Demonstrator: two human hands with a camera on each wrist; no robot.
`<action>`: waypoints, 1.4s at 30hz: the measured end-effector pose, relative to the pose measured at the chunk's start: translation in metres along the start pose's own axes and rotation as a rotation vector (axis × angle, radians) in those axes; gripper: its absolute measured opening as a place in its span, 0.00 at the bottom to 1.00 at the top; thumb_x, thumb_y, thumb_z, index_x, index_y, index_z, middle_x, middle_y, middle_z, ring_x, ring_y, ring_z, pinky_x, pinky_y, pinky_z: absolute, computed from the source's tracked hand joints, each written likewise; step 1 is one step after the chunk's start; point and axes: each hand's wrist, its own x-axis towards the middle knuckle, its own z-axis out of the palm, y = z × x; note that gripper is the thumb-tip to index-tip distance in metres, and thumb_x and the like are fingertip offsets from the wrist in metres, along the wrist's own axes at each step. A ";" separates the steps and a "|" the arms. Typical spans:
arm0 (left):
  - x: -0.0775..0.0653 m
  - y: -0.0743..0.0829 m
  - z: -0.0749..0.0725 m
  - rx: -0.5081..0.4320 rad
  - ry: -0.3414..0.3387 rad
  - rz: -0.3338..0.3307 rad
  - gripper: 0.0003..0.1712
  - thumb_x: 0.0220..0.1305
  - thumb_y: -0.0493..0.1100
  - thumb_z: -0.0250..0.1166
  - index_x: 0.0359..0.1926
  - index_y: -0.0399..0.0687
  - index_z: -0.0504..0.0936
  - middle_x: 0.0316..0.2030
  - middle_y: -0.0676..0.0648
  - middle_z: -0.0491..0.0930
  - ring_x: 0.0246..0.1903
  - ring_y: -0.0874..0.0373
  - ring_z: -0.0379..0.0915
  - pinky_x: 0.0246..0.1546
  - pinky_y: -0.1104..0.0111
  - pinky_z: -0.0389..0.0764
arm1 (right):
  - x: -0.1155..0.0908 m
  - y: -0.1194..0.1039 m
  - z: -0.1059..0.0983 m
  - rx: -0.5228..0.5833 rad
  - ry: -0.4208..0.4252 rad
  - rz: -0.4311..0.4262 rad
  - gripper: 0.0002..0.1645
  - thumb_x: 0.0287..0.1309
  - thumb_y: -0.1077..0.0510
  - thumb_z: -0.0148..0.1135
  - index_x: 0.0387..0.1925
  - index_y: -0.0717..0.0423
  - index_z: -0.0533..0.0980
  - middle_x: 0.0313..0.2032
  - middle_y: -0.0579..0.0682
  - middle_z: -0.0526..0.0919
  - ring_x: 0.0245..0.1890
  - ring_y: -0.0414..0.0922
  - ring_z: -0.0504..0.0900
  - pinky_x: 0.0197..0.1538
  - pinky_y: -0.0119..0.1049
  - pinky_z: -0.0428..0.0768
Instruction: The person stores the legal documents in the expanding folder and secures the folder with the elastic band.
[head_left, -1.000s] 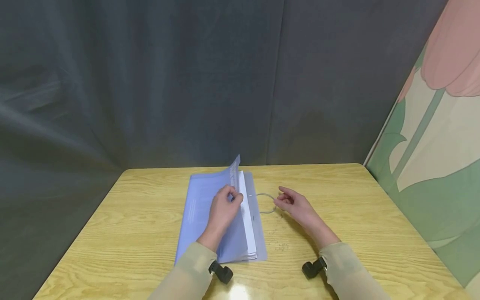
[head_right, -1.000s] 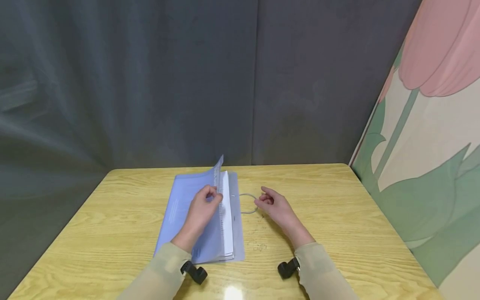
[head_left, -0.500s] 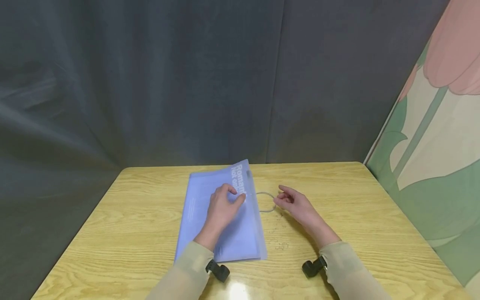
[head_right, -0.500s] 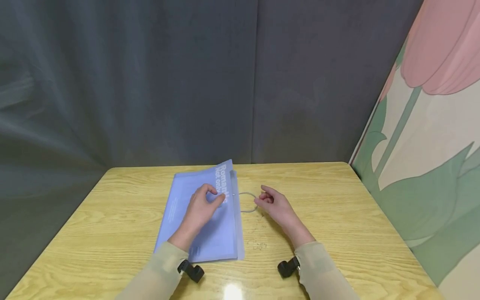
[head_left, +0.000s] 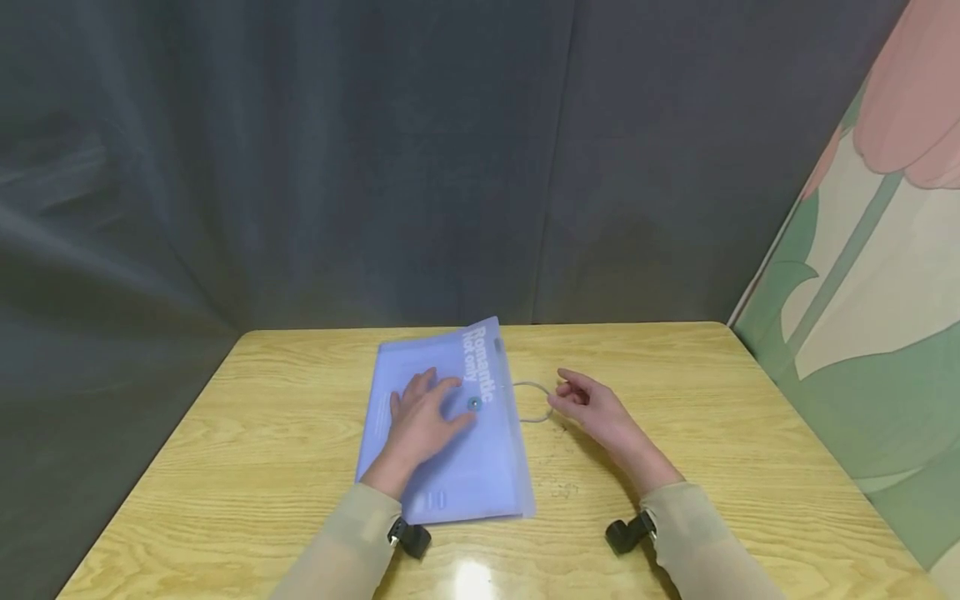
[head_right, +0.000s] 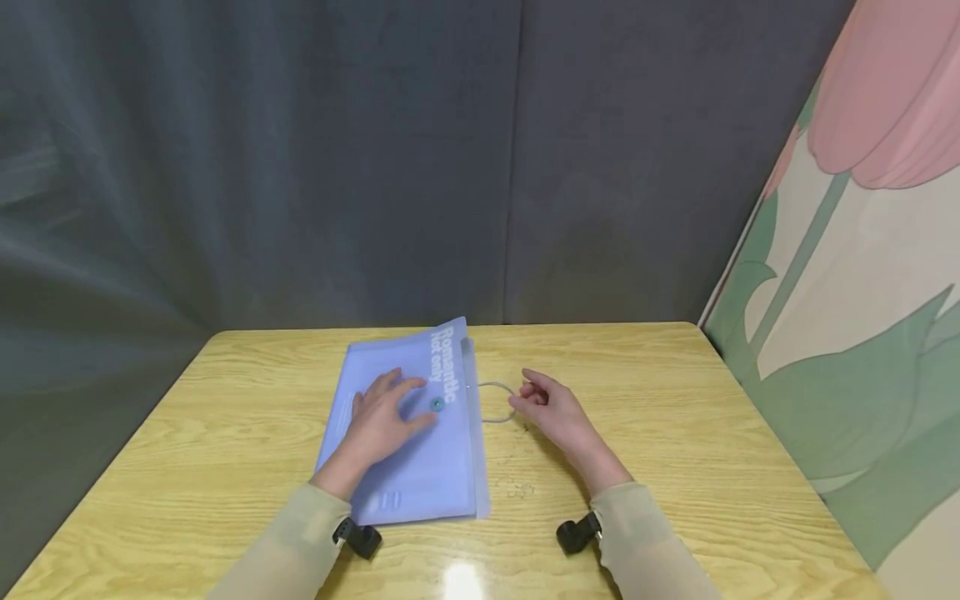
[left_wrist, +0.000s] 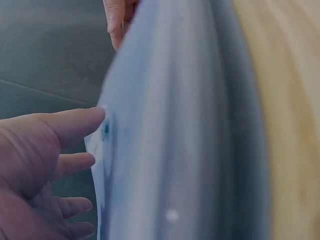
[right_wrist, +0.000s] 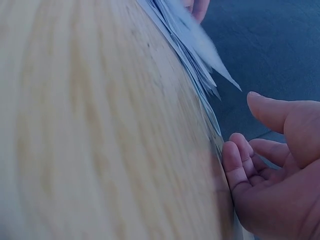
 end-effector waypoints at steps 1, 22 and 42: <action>-0.001 0.000 0.000 0.012 -0.016 0.001 0.35 0.67 0.55 0.79 0.71 0.50 0.83 0.80 0.29 0.63 0.80 0.26 0.53 0.74 0.22 0.42 | 0.000 0.000 -0.001 0.003 -0.001 0.002 0.42 0.79 0.56 0.68 0.82 0.67 0.62 0.62 0.62 0.78 0.59 0.54 0.76 0.53 0.29 0.78; -0.001 -0.003 0.007 0.140 -0.151 -0.009 0.44 0.65 0.62 0.78 0.77 0.52 0.78 0.82 0.33 0.61 0.82 0.27 0.48 0.76 0.24 0.38 | -0.005 0.001 -0.006 0.014 -0.034 -0.015 0.44 0.74 0.62 0.71 0.82 0.71 0.60 0.69 0.68 0.72 0.65 0.60 0.75 0.52 0.27 0.79; 0.000 -0.003 0.004 0.140 -0.168 0.000 0.45 0.66 0.63 0.77 0.78 0.52 0.76 0.82 0.33 0.60 0.83 0.28 0.47 0.76 0.25 0.38 | 0.002 -0.006 -0.011 -0.178 -0.094 -0.039 0.34 0.65 0.68 0.74 0.69 0.76 0.74 0.61 0.67 0.77 0.57 0.58 0.76 0.56 0.41 0.78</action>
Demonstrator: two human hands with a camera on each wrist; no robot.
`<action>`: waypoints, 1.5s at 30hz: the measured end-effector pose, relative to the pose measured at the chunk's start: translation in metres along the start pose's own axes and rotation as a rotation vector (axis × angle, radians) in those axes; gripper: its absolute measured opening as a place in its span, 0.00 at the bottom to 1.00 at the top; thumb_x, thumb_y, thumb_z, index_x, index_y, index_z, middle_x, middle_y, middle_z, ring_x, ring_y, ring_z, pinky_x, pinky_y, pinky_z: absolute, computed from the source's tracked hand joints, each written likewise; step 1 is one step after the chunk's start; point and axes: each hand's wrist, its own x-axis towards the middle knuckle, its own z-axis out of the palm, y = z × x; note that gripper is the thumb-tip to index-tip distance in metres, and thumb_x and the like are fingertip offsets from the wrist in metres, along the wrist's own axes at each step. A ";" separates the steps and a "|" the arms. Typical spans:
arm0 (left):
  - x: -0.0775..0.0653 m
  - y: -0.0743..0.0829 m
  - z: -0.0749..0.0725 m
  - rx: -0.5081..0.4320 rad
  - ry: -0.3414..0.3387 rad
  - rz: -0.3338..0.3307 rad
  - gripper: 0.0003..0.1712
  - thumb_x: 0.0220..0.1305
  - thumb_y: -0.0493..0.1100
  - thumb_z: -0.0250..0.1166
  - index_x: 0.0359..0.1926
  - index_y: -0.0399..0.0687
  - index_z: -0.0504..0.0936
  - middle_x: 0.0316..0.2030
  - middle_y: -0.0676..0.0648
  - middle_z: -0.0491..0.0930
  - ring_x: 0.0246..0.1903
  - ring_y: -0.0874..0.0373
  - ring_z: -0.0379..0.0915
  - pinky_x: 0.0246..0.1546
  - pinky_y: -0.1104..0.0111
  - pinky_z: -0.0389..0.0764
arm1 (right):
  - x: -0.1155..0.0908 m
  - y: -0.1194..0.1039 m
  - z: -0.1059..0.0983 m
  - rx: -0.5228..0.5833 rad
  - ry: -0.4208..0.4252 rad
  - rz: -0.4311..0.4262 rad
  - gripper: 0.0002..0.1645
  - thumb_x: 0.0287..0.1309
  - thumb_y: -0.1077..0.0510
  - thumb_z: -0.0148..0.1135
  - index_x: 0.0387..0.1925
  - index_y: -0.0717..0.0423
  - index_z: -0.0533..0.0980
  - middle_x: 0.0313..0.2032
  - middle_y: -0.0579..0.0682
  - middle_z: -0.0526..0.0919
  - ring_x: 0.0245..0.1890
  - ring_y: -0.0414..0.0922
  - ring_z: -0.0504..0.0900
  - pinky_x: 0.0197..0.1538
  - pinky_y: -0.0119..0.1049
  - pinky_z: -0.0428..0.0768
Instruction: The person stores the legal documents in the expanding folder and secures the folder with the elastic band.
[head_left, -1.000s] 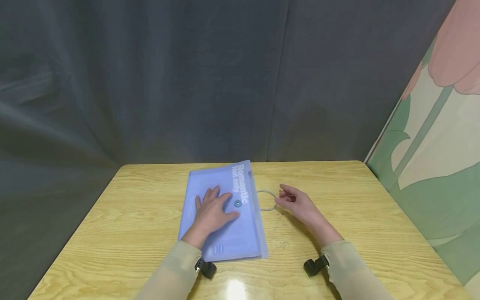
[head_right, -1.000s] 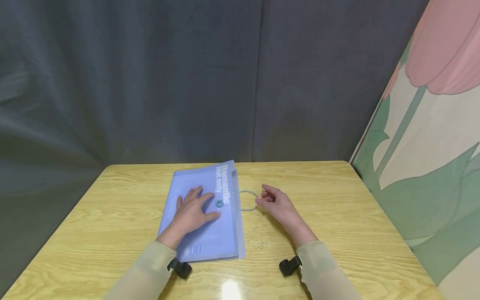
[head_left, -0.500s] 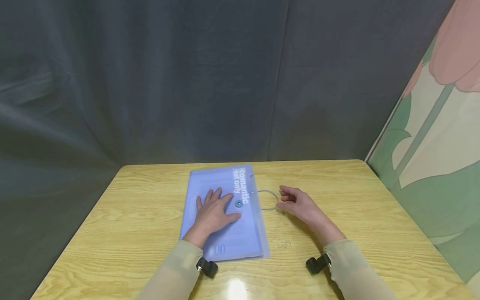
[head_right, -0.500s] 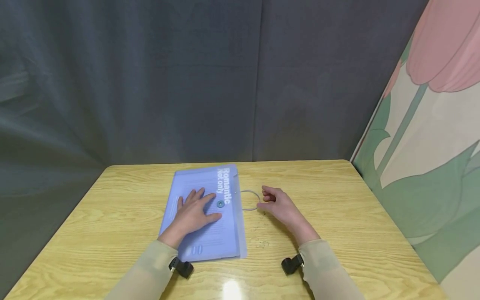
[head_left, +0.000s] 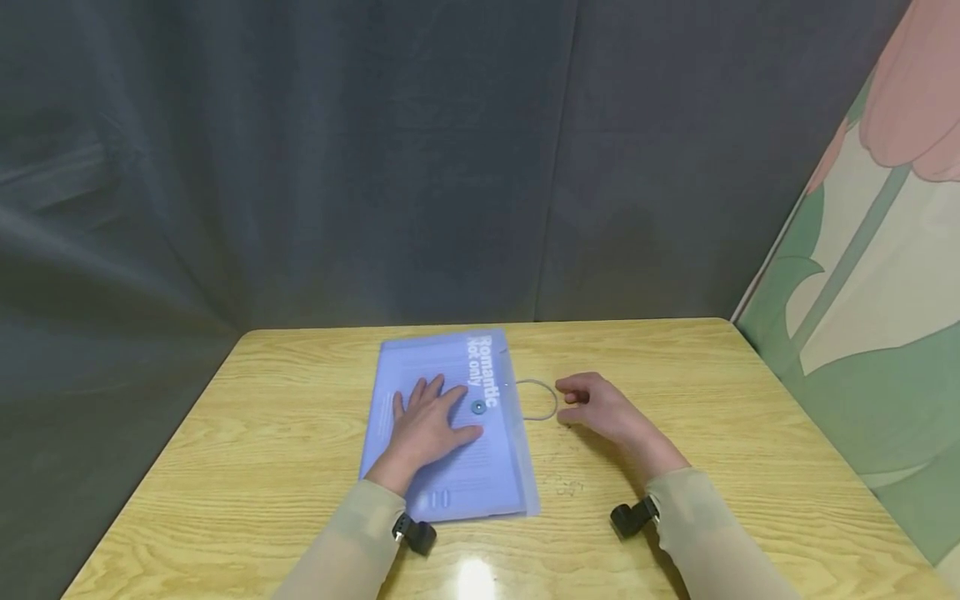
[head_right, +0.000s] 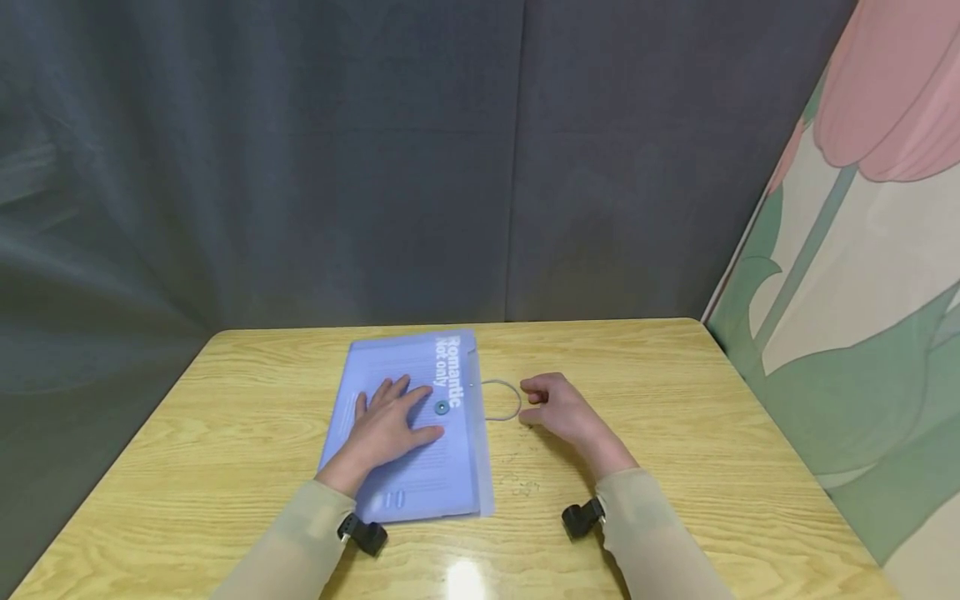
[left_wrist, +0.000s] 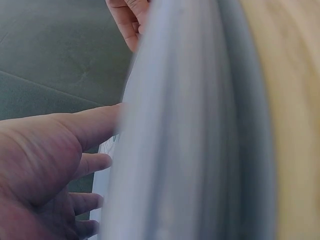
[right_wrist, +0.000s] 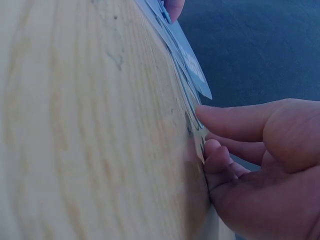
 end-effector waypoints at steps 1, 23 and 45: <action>0.000 0.000 0.000 0.000 0.000 0.000 0.45 0.66 0.63 0.77 0.78 0.52 0.76 0.82 0.33 0.60 0.83 0.28 0.47 0.76 0.25 0.38 | 0.001 0.000 0.000 -0.002 0.004 0.001 0.33 0.64 0.69 0.75 0.68 0.76 0.76 0.60 0.66 0.77 0.56 0.57 0.76 0.56 0.41 0.78; -0.001 -0.004 0.001 -0.010 -0.014 -0.015 0.45 0.67 0.63 0.77 0.79 0.52 0.76 0.83 0.34 0.60 0.83 0.29 0.47 0.76 0.25 0.38 | 0.033 -0.009 0.019 -0.278 0.112 0.093 0.11 0.70 0.58 0.73 0.50 0.59 0.88 0.62 0.64 0.77 0.61 0.60 0.78 0.67 0.62 0.75; -0.001 -0.003 0.000 -0.009 -0.007 0.014 0.45 0.68 0.62 0.76 0.79 0.51 0.75 0.82 0.33 0.60 0.83 0.27 0.47 0.76 0.25 0.38 | 0.019 -0.018 0.008 -0.094 0.012 0.107 0.18 0.82 0.52 0.62 0.48 0.64 0.87 0.47 0.56 0.88 0.37 0.48 0.76 0.42 0.44 0.76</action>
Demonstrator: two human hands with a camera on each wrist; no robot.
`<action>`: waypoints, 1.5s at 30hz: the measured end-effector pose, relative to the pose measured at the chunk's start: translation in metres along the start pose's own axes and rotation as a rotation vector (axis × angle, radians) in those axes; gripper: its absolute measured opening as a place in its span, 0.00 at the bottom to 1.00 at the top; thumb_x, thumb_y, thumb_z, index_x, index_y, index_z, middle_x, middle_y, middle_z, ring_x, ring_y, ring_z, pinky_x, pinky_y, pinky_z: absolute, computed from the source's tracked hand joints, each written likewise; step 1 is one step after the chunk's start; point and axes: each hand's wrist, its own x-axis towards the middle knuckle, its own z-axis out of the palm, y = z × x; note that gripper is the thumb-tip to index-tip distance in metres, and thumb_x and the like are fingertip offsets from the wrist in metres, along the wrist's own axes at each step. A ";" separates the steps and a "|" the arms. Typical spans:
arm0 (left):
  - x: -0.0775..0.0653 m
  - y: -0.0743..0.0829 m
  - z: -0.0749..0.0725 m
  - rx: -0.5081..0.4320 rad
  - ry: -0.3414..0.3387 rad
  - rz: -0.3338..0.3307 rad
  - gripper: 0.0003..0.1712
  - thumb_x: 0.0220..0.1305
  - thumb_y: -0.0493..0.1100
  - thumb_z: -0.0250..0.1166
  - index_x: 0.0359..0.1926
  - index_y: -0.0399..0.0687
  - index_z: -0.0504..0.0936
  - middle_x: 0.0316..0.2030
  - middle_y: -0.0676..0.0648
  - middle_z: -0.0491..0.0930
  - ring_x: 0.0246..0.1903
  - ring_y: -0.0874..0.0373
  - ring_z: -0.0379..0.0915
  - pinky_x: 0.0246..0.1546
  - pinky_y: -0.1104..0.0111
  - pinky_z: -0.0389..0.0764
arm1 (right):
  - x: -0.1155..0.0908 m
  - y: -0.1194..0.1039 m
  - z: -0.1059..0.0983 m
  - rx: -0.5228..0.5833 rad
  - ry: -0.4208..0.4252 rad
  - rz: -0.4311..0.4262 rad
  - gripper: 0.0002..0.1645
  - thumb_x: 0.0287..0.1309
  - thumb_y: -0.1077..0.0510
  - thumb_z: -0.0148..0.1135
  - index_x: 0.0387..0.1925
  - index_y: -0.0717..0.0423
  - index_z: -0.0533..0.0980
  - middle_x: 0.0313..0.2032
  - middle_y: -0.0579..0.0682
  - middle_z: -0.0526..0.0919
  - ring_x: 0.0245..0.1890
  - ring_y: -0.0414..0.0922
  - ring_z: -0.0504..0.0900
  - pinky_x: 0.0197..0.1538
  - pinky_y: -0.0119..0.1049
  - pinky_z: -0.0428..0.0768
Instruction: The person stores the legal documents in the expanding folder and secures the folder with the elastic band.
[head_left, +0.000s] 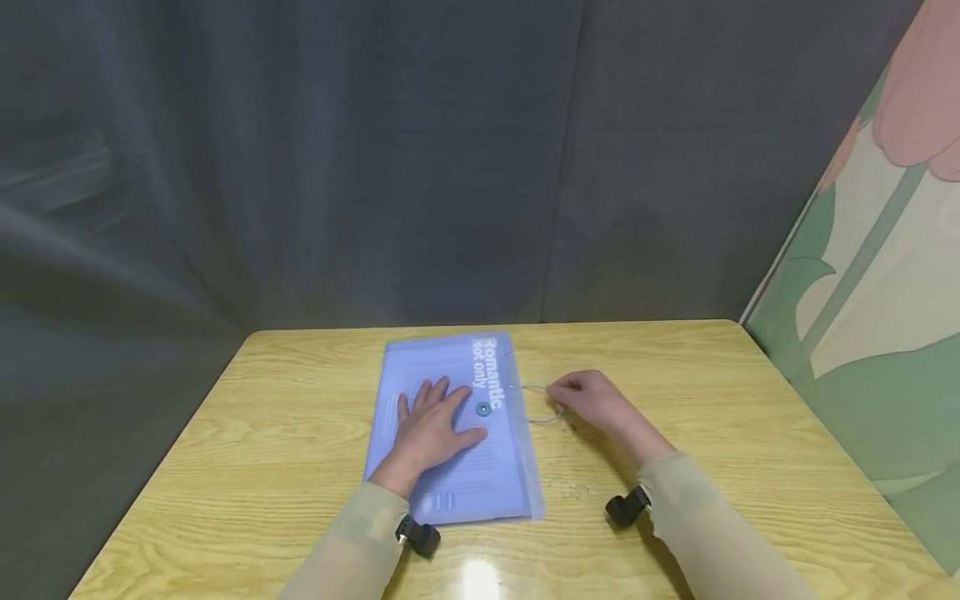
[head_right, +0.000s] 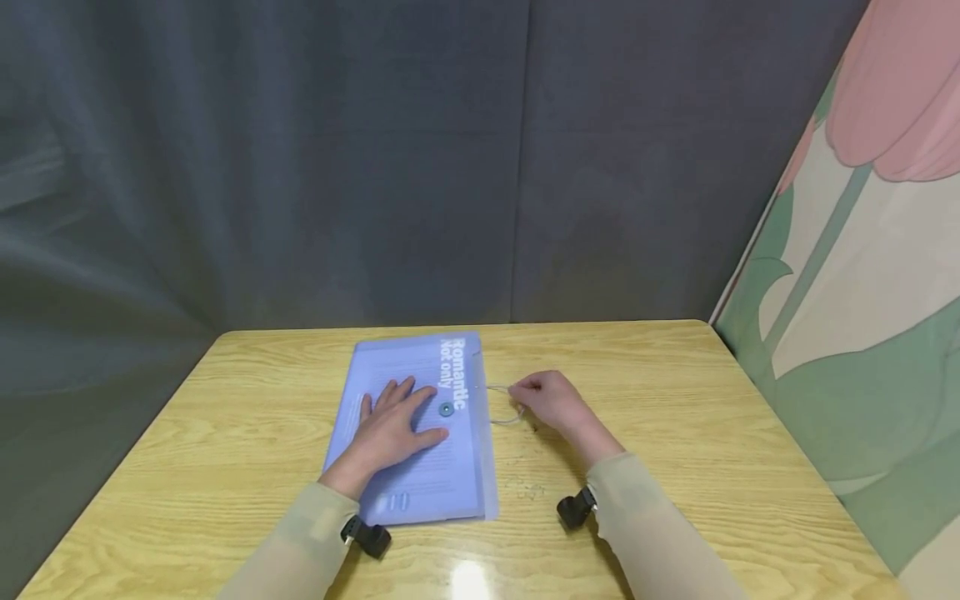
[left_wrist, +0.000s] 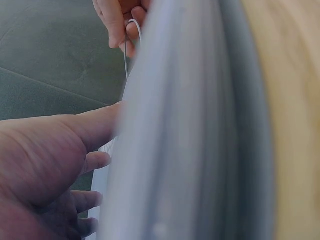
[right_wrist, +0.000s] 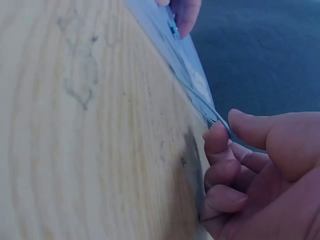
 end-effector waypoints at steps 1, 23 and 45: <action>0.000 0.000 0.000 0.002 0.001 0.001 0.45 0.68 0.62 0.76 0.79 0.51 0.75 0.82 0.33 0.60 0.83 0.27 0.47 0.76 0.25 0.38 | -0.001 0.000 -0.001 0.010 -0.010 0.002 0.17 0.81 0.52 0.63 0.45 0.63 0.87 0.46 0.55 0.87 0.35 0.47 0.72 0.40 0.43 0.73; -0.002 -0.004 -0.009 -0.050 0.020 0.005 0.45 0.64 0.57 0.80 0.75 0.40 0.78 0.83 0.25 0.54 0.83 0.27 0.46 0.79 0.31 0.45 | 0.002 0.001 0.010 0.112 0.001 -0.127 0.21 0.79 0.58 0.65 0.67 0.59 0.82 0.66 0.60 0.82 0.65 0.58 0.79 0.68 0.54 0.77; -0.003 -0.014 -0.015 0.062 -0.038 -0.049 0.46 0.65 0.67 0.77 0.79 0.57 0.77 0.83 0.38 0.61 0.84 0.34 0.49 0.74 0.22 0.36 | 0.020 -0.014 0.035 0.092 -0.044 -0.279 0.22 0.74 0.60 0.70 0.66 0.60 0.82 0.71 0.59 0.79 0.76 0.62 0.71 0.79 0.62 0.64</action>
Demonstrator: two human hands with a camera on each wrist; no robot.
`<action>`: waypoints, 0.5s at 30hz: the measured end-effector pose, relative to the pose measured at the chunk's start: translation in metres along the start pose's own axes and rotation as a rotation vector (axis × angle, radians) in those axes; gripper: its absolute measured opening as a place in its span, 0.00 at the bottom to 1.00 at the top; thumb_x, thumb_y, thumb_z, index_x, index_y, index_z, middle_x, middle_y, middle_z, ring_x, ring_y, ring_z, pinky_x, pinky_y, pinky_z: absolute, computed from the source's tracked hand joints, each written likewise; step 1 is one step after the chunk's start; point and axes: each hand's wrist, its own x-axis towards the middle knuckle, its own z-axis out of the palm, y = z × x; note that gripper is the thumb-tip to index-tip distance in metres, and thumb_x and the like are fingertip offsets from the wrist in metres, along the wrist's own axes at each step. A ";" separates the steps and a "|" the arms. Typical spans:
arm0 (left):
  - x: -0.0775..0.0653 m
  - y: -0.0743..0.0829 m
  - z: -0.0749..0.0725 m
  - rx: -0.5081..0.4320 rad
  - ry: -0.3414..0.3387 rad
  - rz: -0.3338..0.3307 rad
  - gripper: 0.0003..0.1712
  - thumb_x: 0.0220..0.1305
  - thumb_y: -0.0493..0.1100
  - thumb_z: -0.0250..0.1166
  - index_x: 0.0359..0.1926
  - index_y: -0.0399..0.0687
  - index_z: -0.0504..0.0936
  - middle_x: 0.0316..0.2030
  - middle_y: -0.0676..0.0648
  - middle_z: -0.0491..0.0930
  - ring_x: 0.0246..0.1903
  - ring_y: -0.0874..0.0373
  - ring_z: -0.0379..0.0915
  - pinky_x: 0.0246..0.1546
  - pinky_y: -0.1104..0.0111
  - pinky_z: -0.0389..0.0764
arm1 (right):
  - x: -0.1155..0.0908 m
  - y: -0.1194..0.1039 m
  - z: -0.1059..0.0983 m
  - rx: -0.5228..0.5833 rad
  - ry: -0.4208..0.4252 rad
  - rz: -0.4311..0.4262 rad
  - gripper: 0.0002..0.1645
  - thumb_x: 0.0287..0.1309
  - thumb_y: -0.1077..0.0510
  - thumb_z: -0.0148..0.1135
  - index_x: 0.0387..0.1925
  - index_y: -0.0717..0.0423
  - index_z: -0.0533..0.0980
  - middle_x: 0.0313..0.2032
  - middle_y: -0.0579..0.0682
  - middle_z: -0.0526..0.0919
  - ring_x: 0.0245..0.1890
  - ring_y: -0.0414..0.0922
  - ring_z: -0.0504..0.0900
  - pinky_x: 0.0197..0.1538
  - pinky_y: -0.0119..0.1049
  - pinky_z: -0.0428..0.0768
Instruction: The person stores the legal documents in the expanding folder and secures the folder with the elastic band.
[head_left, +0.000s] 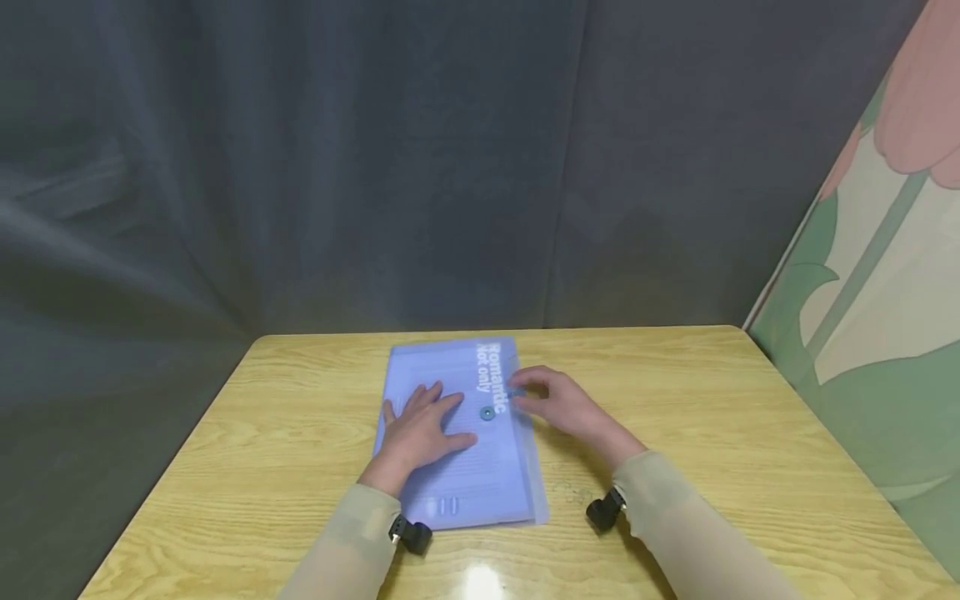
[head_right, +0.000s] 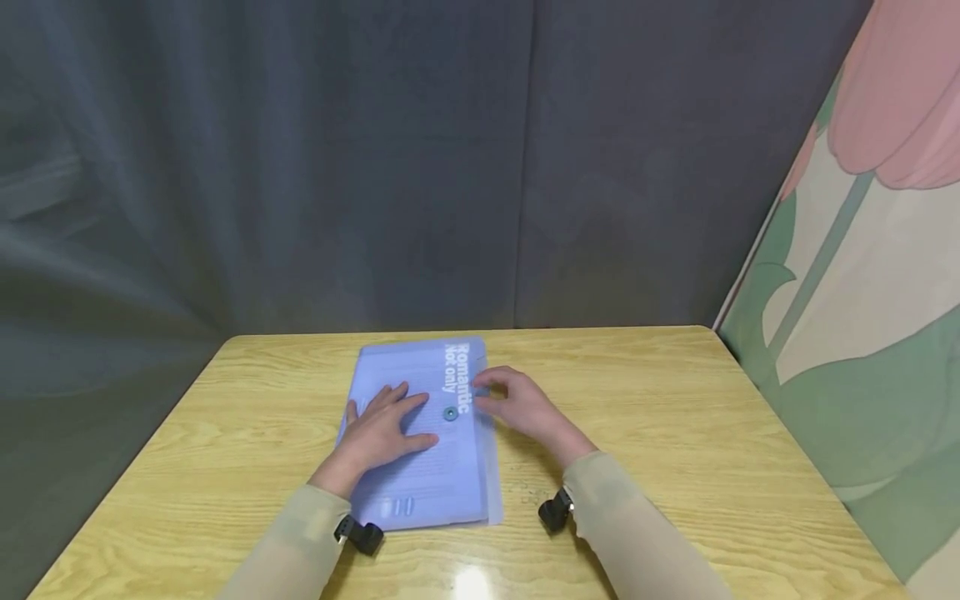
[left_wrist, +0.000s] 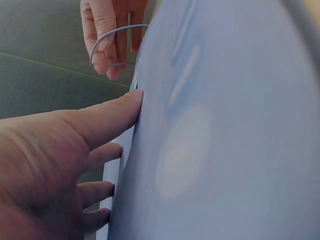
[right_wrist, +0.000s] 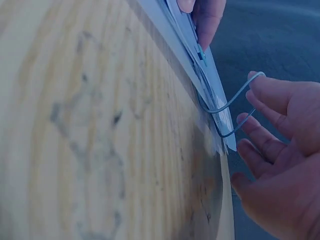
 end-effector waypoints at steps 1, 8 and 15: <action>0.000 0.000 0.000 0.001 -0.001 0.001 0.46 0.65 0.67 0.76 0.79 0.57 0.76 0.83 0.38 0.61 0.84 0.34 0.48 0.74 0.22 0.36 | 0.001 0.000 0.001 -0.004 -0.005 -0.008 0.22 0.74 0.60 0.70 0.66 0.60 0.82 0.71 0.59 0.80 0.76 0.62 0.72 0.79 0.62 0.64; 0.002 -0.001 0.002 -0.005 0.002 0.009 0.46 0.66 0.67 0.76 0.79 0.57 0.76 0.83 0.39 0.61 0.84 0.34 0.48 0.74 0.22 0.36 | 0.008 -0.004 0.009 -0.023 -0.038 -0.034 0.19 0.72 0.61 0.72 0.61 0.59 0.84 0.67 0.57 0.82 0.74 0.60 0.73 0.80 0.59 0.63; 0.003 -0.004 0.004 -0.007 0.020 0.029 0.45 0.65 0.67 0.77 0.78 0.56 0.78 0.82 0.38 0.63 0.83 0.33 0.50 0.73 0.21 0.38 | 0.013 -0.009 0.016 -0.050 -0.060 -0.053 0.13 0.70 0.62 0.72 0.53 0.58 0.85 0.63 0.55 0.84 0.71 0.60 0.75 0.78 0.62 0.65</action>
